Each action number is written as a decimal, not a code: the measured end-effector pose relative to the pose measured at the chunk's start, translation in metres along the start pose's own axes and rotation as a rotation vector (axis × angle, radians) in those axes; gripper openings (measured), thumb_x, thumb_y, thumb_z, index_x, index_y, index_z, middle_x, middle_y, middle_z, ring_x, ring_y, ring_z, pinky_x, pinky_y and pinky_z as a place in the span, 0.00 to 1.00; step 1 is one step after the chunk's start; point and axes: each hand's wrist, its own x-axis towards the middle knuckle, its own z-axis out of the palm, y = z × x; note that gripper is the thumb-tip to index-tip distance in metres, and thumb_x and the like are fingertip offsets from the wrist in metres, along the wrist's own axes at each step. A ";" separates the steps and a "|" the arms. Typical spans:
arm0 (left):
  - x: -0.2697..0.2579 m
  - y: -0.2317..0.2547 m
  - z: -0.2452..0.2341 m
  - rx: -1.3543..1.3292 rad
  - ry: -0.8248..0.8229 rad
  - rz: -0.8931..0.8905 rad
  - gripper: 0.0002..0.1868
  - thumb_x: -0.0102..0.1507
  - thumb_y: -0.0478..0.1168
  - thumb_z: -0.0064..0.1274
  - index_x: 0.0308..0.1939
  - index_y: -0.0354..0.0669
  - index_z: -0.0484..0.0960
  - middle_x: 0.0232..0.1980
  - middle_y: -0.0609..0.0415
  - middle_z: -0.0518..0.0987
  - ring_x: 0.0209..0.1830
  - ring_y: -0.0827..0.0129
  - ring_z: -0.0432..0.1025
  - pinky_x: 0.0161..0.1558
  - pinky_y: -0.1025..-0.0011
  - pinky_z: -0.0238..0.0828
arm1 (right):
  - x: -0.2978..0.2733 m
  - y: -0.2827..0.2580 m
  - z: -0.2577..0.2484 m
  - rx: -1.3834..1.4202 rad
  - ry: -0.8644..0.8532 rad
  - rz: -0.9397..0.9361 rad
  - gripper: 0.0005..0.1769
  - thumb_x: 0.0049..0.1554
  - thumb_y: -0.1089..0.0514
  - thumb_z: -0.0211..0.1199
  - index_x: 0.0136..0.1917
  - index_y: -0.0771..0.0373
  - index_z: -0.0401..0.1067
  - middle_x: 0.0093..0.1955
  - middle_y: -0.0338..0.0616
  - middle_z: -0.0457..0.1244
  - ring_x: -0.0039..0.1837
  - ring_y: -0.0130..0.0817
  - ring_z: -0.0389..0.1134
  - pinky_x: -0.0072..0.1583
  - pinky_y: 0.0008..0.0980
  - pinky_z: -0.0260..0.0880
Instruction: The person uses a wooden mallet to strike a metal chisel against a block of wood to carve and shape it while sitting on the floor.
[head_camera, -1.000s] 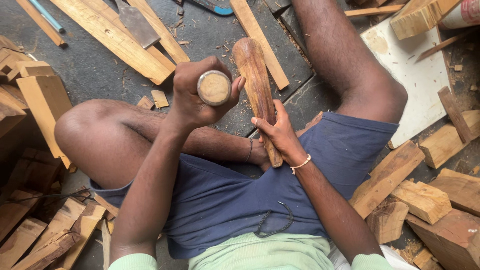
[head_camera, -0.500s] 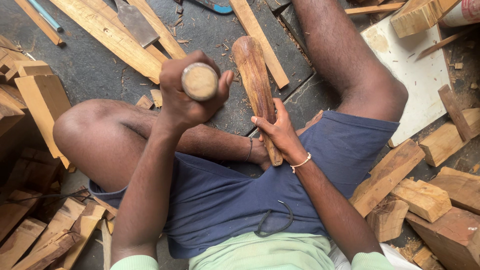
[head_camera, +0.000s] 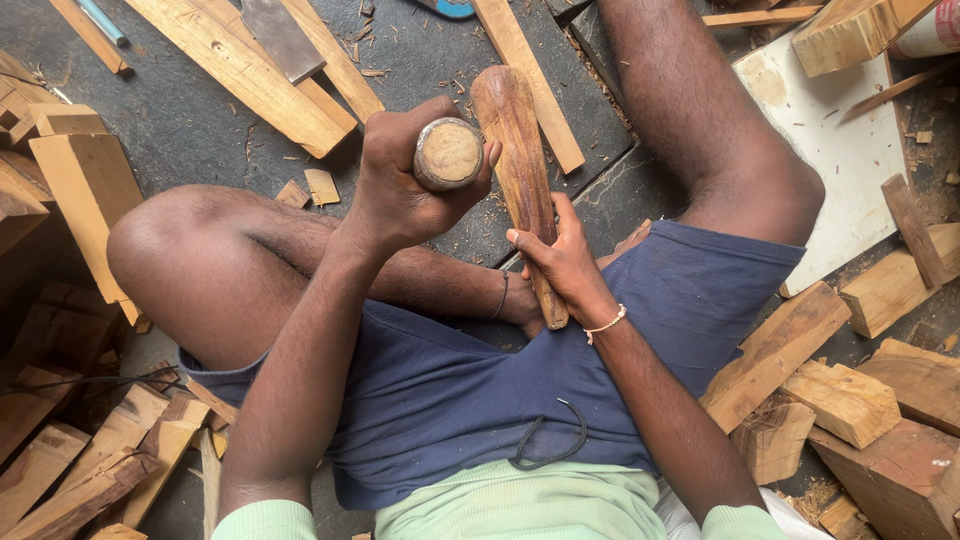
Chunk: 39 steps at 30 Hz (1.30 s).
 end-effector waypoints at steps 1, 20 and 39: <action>0.000 0.000 0.000 0.000 0.001 0.002 0.14 0.67 0.36 0.64 0.32 0.40 0.74 0.26 0.56 0.77 0.27 0.76 0.77 0.28 0.76 0.69 | 0.000 0.000 0.000 -0.011 0.003 0.006 0.35 0.53 0.50 0.70 0.67 0.66 0.60 0.41 0.43 0.63 0.34 0.23 0.66 0.32 0.23 0.71; -0.002 -0.025 0.013 -0.040 -0.067 0.093 0.10 0.69 0.40 0.61 0.35 0.41 0.78 0.29 0.56 0.79 0.29 0.76 0.80 0.31 0.77 0.77 | 0.002 0.003 -0.001 -0.006 -0.009 -0.025 0.34 0.54 0.51 0.70 0.66 0.66 0.61 0.42 0.41 0.63 0.33 0.23 0.65 0.32 0.23 0.70; 0.001 -0.014 0.010 -0.065 -0.048 0.072 0.09 0.68 0.37 0.64 0.42 0.38 0.79 0.34 0.54 0.82 0.35 0.73 0.81 0.37 0.74 0.80 | 0.001 0.001 0.000 -0.029 0.006 0.028 0.38 0.53 0.50 0.70 0.70 0.65 0.58 0.41 0.44 0.64 0.33 0.23 0.67 0.32 0.23 0.71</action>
